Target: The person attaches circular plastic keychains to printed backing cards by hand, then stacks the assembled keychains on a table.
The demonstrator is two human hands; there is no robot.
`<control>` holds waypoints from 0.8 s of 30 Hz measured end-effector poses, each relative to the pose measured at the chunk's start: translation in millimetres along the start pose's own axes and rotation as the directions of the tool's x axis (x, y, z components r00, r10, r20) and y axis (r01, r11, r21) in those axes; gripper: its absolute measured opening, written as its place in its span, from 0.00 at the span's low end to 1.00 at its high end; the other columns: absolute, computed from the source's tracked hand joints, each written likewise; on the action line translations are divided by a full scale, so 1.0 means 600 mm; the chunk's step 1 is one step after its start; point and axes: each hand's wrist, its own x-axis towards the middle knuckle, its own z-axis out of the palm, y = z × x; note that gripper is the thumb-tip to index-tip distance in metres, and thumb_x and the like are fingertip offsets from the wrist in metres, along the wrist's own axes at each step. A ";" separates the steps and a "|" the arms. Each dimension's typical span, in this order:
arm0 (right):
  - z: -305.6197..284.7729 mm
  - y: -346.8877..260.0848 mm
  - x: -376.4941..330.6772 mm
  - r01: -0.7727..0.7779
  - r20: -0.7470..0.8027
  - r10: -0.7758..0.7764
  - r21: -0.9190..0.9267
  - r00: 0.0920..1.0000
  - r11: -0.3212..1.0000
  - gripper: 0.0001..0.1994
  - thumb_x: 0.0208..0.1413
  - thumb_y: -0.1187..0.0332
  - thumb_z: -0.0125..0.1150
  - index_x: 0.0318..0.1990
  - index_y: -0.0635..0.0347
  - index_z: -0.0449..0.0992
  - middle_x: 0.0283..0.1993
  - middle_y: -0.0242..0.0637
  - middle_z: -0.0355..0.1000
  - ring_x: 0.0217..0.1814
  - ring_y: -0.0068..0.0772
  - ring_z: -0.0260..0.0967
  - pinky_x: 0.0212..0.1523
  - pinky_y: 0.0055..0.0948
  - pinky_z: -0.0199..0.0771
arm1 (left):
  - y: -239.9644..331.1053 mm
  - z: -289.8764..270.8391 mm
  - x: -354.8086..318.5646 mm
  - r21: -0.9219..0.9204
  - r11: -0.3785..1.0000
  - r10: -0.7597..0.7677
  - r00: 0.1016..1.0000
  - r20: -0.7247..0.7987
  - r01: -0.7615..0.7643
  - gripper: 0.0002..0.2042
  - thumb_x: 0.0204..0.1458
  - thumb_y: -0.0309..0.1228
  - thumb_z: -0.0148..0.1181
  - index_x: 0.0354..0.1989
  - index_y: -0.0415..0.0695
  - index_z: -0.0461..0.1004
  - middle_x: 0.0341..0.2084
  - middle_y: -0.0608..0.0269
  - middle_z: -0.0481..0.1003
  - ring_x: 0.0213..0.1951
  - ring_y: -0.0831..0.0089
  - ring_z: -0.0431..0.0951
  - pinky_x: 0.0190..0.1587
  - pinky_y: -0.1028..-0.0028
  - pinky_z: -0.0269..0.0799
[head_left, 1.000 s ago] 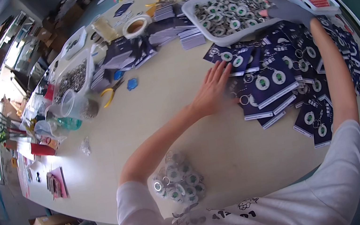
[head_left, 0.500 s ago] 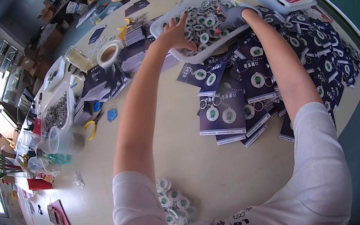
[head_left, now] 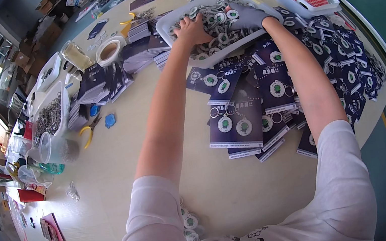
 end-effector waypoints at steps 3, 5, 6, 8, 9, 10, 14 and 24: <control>0.012 -0.014 -0.004 -0.064 -0.024 0.061 -0.118 0.998 0.991 0.41 0.40 0.53 0.69 0.66 0.42 0.60 0.57 0.47 0.72 0.57 0.47 0.71 0.58 0.40 0.69 | -0.003 0.002 -0.010 -0.078 0.997 0.027 1.000 0.008 -0.026 0.53 0.34 0.54 0.73 0.72 0.59 0.51 0.62 0.36 0.59 0.65 0.40 0.60 0.55 0.33 0.59; 0.023 -0.015 0.002 0.029 -0.087 -0.043 -0.156 0.995 0.987 0.41 0.40 0.54 0.68 0.66 0.41 0.60 0.55 0.48 0.73 0.56 0.47 0.72 0.57 0.40 0.70 | 0.002 0.001 -0.015 -0.104 0.994 0.021 0.998 -0.051 -0.027 0.50 0.34 0.51 0.74 0.69 0.59 0.55 0.58 0.34 0.63 0.60 0.40 0.66 0.55 0.40 0.64; 0.024 -0.013 0.007 0.119 -0.150 -0.149 -0.194 0.977 0.974 0.41 0.40 0.55 0.68 0.66 0.41 0.60 0.54 0.48 0.74 0.55 0.47 0.73 0.56 0.40 0.71 | 0.004 -0.002 -0.014 -0.140 0.988 0.055 0.996 -0.067 -0.064 0.48 0.34 0.50 0.75 0.67 0.58 0.57 0.54 0.35 0.65 0.57 0.40 0.69 0.55 0.45 0.67; 0.031 -0.013 0.009 0.093 -0.105 -0.109 -0.145 0.988 0.985 0.41 0.40 0.55 0.68 0.66 0.40 0.60 0.54 0.49 0.73 0.55 0.47 0.73 0.56 0.40 0.71 | -0.008 -0.003 -0.020 -0.167 0.977 0.109 0.985 -0.134 -0.131 0.42 0.33 0.45 0.75 0.61 0.57 0.61 0.45 0.38 0.70 0.50 0.40 0.74 0.53 0.57 0.72; 0.036 -0.020 0.013 0.062 -0.055 -0.067 -0.091 0.996 0.994 0.41 0.40 0.56 0.68 0.66 0.40 0.60 0.55 0.50 0.73 0.56 0.47 0.72 0.56 0.40 0.71 | -0.018 -0.002 -0.024 -0.159 0.980 0.099 0.985 -0.139 -0.121 0.42 0.33 0.45 0.75 0.61 0.57 0.61 0.45 0.38 0.70 0.50 0.40 0.74 0.53 0.57 0.72; 0.040 -0.027 0.017 0.043 -0.018 -0.043 0.013 0.999 0.999 0.39 0.40 0.56 0.69 0.65 0.41 0.62 0.58 0.51 0.71 0.61 0.48 0.70 0.59 0.38 0.69 | -0.027 -0.001 -0.026 -0.195 0.970 0.114 0.983 -0.146 -0.141 0.41 0.33 0.43 0.75 0.60 0.57 0.61 0.45 0.38 0.71 0.50 0.40 0.74 0.53 0.56 0.72; 0.037 0.030 0.030 0.106 -0.149 -0.098 0.046 0.984 0.993 0.40 0.39 0.54 0.71 0.64 0.52 0.66 0.60 0.50 0.70 0.61 0.48 0.69 0.60 0.38 0.68 | 0.002 -0.014 -0.020 -0.351 0.902 0.185 0.960 -0.208 -0.250 0.36 0.34 0.37 0.74 0.56 0.58 0.62 0.44 0.40 0.71 0.47 0.41 0.75 0.51 0.55 0.72; 0.008 -0.035 0.016 0.339 -0.280 -0.217 0.524 0.935 0.781 0.29 0.43 0.62 0.72 0.55 0.61 0.75 0.50 0.38 0.77 0.51 0.30 0.71 0.54 0.28 0.68 | -0.016 -0.019 0.017 -0.582 0.688 0.077 0.841 -0.536 -0.434 0.24 0.33 0.29 0.71 0.44 0.45 0.74 0.35 0.49 0.77 0.40 0.54 0.77 0.46 0.63 0.72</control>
